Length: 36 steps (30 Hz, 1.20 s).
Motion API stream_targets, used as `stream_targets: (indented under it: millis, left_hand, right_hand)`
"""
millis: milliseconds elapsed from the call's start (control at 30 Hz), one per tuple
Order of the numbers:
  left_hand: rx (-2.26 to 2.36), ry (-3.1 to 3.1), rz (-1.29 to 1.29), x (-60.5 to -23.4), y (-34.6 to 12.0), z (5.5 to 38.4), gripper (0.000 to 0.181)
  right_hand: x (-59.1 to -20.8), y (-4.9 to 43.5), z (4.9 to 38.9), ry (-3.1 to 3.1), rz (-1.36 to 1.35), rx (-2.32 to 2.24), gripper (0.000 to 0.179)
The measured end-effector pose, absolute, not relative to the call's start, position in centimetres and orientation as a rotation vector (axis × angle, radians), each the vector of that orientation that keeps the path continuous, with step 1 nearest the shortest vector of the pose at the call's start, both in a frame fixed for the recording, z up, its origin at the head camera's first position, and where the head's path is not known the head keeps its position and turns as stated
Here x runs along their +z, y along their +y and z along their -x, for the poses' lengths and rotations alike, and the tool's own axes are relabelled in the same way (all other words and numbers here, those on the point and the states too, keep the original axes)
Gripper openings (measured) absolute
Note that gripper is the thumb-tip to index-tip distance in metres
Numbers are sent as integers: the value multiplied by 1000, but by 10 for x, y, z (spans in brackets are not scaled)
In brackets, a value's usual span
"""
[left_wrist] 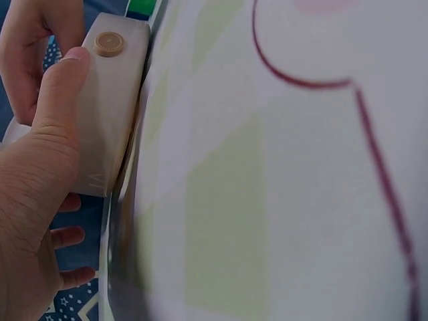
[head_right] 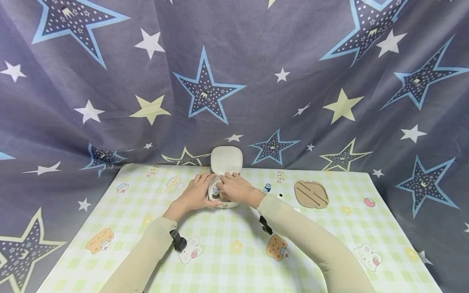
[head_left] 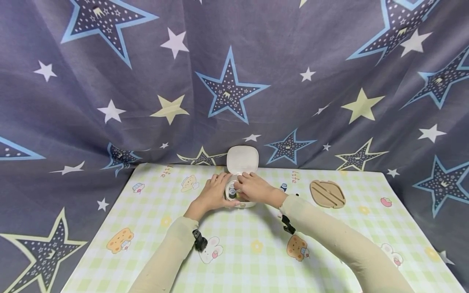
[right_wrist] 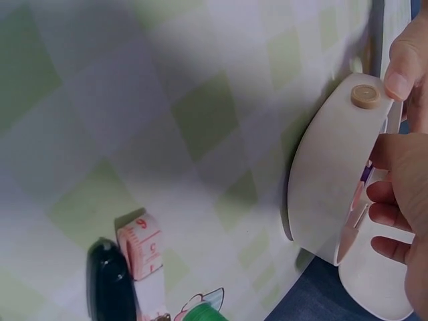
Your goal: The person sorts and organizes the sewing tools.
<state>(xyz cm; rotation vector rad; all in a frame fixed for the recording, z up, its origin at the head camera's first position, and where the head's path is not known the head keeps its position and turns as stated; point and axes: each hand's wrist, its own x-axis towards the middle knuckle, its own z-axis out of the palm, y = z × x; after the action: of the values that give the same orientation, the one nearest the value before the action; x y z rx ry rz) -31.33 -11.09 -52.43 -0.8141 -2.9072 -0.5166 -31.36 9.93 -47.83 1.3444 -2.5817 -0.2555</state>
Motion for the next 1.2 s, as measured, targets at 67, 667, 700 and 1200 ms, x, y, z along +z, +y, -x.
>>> stream_targets:
  millis: [67, 667, 700, 1200]
  left_hand:
    - [-516, -2909, 811, -524, -111, 313, 110]
    - [-529, -2907, 808, -528, -110, 315, 109]
    - [-532, -2906, 809, -528, -110, 315, 110]
    - [-595, -2895, 799, -528, -110, 317, 112]
  right_hand:
    - [-480, 99, 314, -2573, -1345, -264, 19]
    - [-478, 101, 315, -2543, -1364, -219, 25]
    - [-478, 101, 315, -2543, -1365, -208, 25]
    - [-444, 137, 309, -2586, -1193, 155, 30]
